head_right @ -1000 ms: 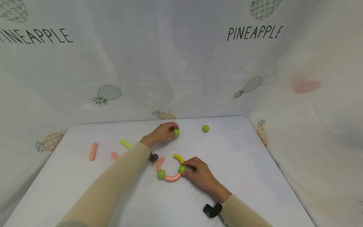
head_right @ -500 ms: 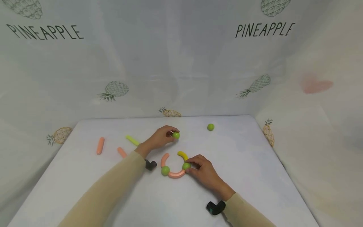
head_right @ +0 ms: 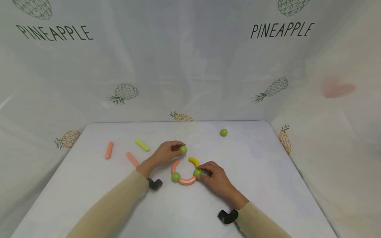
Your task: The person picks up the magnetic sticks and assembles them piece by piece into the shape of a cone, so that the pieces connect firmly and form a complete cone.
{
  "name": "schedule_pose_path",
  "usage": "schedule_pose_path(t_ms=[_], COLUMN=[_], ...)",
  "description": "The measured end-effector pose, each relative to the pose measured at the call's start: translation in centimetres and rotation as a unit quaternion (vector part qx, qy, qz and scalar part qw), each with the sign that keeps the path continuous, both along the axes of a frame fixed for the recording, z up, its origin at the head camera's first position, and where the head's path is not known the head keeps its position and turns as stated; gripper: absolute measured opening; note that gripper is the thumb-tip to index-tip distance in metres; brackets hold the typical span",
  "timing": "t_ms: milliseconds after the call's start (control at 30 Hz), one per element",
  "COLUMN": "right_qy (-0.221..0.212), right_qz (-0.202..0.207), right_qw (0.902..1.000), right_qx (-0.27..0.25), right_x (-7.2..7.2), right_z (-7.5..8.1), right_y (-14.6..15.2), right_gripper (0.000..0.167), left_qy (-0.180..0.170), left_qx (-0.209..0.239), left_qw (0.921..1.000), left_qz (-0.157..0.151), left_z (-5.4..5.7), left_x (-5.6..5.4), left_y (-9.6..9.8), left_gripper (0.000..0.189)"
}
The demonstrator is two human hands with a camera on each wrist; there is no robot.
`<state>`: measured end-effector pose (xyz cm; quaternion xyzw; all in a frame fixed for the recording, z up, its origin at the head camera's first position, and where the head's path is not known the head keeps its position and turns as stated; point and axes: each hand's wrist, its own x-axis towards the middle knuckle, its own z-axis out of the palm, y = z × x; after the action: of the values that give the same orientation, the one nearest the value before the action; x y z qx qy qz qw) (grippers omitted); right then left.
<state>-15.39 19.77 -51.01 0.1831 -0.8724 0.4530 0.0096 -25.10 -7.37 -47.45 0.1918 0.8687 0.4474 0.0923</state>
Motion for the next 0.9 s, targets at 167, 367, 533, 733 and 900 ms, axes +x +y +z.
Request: schedule_pose_path(t_ms=[167,367,533,733,900], right_qy=[-0.008,-0.01,-0.012,-0.013,-0.006], right_qz=[-0.005,-0.005,-0.007,-0.006,-0.001], right_qw=[1.0,0.9999,0.9999,0.9999,1.0], right_qx=[0.001,0.003,0.003,0.005,0.002], right_x=[0.0,-0.1,0.0,0.0,0.0], right_z=[0.0,-0.1,0.0,0.0,-0.2], right_y=[0.0,0.1,0.1,0.0,0.1], right_gripper=[0.028,0.029,0.029,0.029,0.029], left_qy=[0.008,0.004,0.021,0.01,0.002], left_qx=[-0.019,-0.059,-0.091,-0.12,-0.14], left_qw=[0.9998,0.9982,0.9956,0.9927,0.9901], left_qz=[0.001,0.01,0.009,0.011,0.003], left_z=[-0.7,-1.1,-0.9,-0.8,-0.7], left_x=[0.6,1.5,2.2,2.8,3.1], left_y=[0.1,0.3,0.6,1.0,1.0], left_gripper=[0.034,0.033,0.034,0.047,0.058])
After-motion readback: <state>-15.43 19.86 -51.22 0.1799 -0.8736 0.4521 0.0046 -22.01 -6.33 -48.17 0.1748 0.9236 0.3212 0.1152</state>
